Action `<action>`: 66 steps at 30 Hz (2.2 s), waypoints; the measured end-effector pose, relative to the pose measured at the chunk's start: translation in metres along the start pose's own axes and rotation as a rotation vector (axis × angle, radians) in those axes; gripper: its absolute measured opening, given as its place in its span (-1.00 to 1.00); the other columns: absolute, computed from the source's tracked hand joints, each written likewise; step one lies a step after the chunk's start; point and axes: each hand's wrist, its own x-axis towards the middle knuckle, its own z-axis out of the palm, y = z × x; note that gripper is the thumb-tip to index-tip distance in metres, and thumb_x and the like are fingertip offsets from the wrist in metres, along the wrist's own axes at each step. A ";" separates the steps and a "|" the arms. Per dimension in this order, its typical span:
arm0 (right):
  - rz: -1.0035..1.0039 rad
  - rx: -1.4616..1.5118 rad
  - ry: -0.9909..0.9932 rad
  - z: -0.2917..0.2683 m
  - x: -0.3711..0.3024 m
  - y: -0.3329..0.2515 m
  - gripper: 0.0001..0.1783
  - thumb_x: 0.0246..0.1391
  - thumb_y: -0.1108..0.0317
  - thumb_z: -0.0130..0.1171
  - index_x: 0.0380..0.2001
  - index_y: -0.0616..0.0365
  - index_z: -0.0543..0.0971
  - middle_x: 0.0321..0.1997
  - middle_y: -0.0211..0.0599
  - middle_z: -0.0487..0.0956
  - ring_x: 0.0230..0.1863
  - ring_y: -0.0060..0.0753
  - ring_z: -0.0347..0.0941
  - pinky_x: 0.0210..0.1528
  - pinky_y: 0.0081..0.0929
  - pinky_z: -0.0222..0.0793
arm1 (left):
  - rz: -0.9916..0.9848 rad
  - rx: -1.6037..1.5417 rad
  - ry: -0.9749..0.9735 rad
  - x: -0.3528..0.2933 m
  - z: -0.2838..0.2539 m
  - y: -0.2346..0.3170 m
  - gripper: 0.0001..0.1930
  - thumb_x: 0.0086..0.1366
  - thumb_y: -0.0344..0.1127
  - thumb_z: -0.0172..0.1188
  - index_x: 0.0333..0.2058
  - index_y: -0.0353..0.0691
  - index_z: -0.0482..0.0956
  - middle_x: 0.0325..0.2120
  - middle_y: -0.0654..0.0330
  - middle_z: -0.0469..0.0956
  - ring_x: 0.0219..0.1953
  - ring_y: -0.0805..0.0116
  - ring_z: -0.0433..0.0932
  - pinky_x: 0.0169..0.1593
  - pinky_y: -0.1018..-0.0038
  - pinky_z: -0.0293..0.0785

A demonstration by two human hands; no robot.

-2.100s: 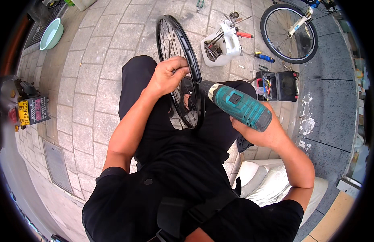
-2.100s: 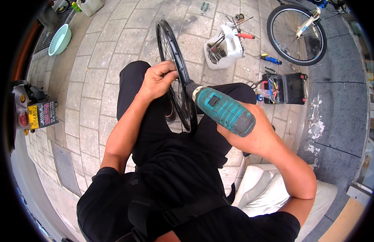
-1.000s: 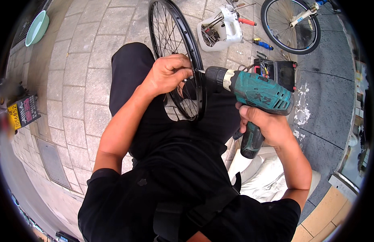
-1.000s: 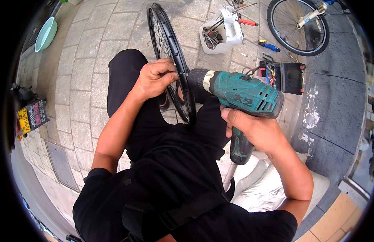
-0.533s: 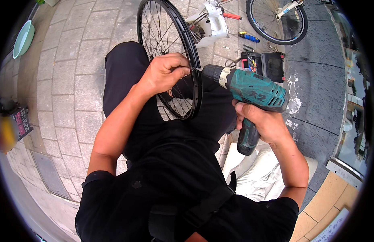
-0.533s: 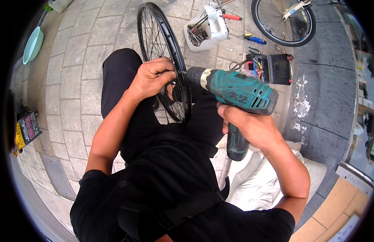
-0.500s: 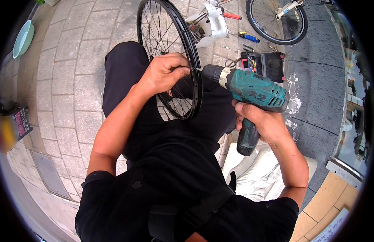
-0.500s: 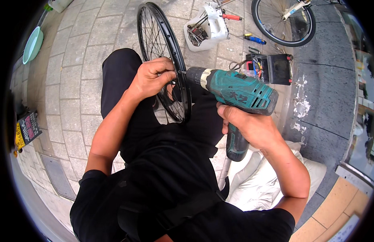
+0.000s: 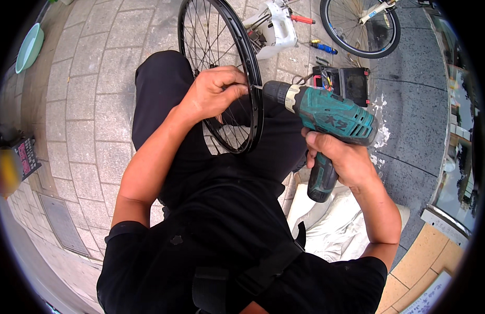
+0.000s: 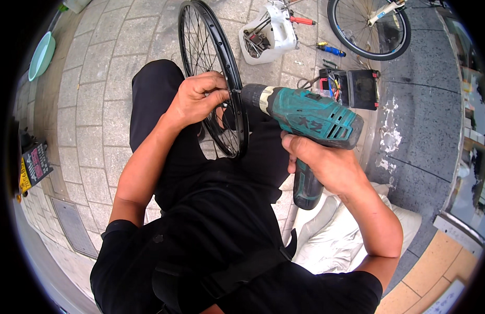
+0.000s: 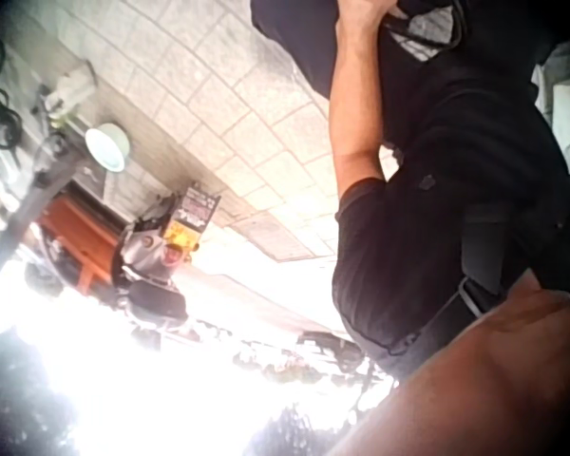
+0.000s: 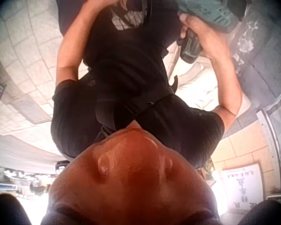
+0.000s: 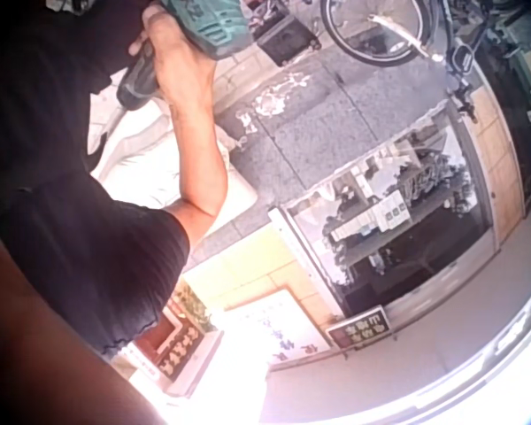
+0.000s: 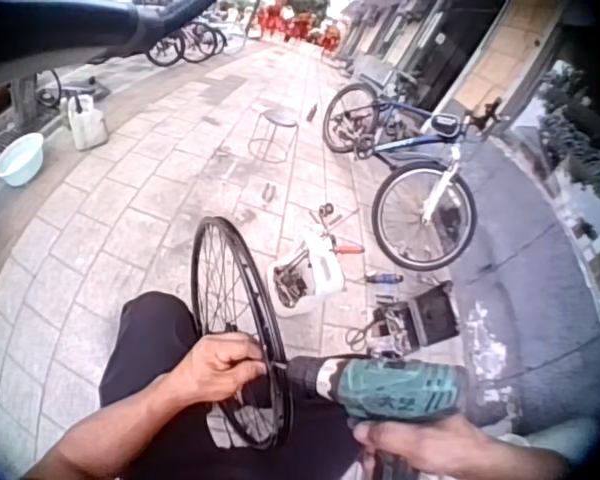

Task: The person uses a cordless drill to tighten the nipples on a bicycle wheel rim. They hold the wheel between their legs and systematically move around the rim to tighten each nipple.

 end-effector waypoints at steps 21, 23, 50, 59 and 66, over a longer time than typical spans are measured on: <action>0.044 -0.514 -0.022 0.022 -0.012 -0.052 -0.81 0.39 0.32 0.34 -0.13 0.24 0.64 -0.39 -0.42 0.63 -0.47 -0.55 0.58 -0.37 -0.42 0.53 | 0.007 0.061 0.028 0.001 0.007 0.000 -0.96 0.30 -0.59 0.35 -0.29 -0.39 0.67 -0.36 0.13 0.67 -0.35 0.33 0.66 -0.23 0.43 0.59; 0.047 -0.532 -0.013 0.022 -0.011 -0.051 -0.81 0.39 0.32 0.35 -0.13 0.23 0.64 -0.39 -0.42 0.62 -0.48 -0.55 0.58 -0.37 -0.43 0.53 | 0.025 0.063 0.032 0.002 0.008 -0.002 -0.96 0.30 -0.59 0.35 -0.30 -0.39 0.67 -0.36 0.13 0.67 -0.35 0.32 0.65 -0.22 0.42 0.59; -0.025 -0.607 -0.056 0.022 -0.009 -0.049 -0.83 0.34 0.34 0.30 -0.10 0.17 0.68 -0.36 -0.39 0.66 -0.39 -0.56 0.58 -0.25 -0.41 0.56 | 0.021 0.066 0.048 -0.010 -0.001 -0.003 -0.90 0.35 -0.49 0.41 -0.21 -0.34 0.69 -0.25 0.14 0.72 -0.24 0.31 0.72 -0.14 0.40 0.62; -0.261 -0.519 -0.081 0.017 -0.009 -0.027 -0.75 0.28 0.37 0.32 -0.01 0.19 0.66 -0.25 -0.27 0.70 -0.27 -0.47 0.62 -0.11 -0.38 0.55 | 0.172 0.353 0.232 0.007 -0.014 -0.010 -0.92 0.42 -0.54 0.35 -0.15 -0.40 0.69 -0.25 0.15 0.66 -0.09 0.42 0.66 -0.12 0.46 0.61; -0.441 -0.476 -0.097 0.010 -0.014 0.012 -0.75 0.16 0.38 0.42 -0.10 0.19 0.68 -0.31 -0.13 0.75 -0.28 -0.13 0.77 -0.17 -0.29 0.62 | 0.048 0.110 0.238 -0.004 -0.011 -0.003 -0.97 0.34 -0.61 0.36 -0.27 -0.41 0.70 -0.35 0.16 0.66 -0.32 0.38 0.61 -0.20 0.45 0.54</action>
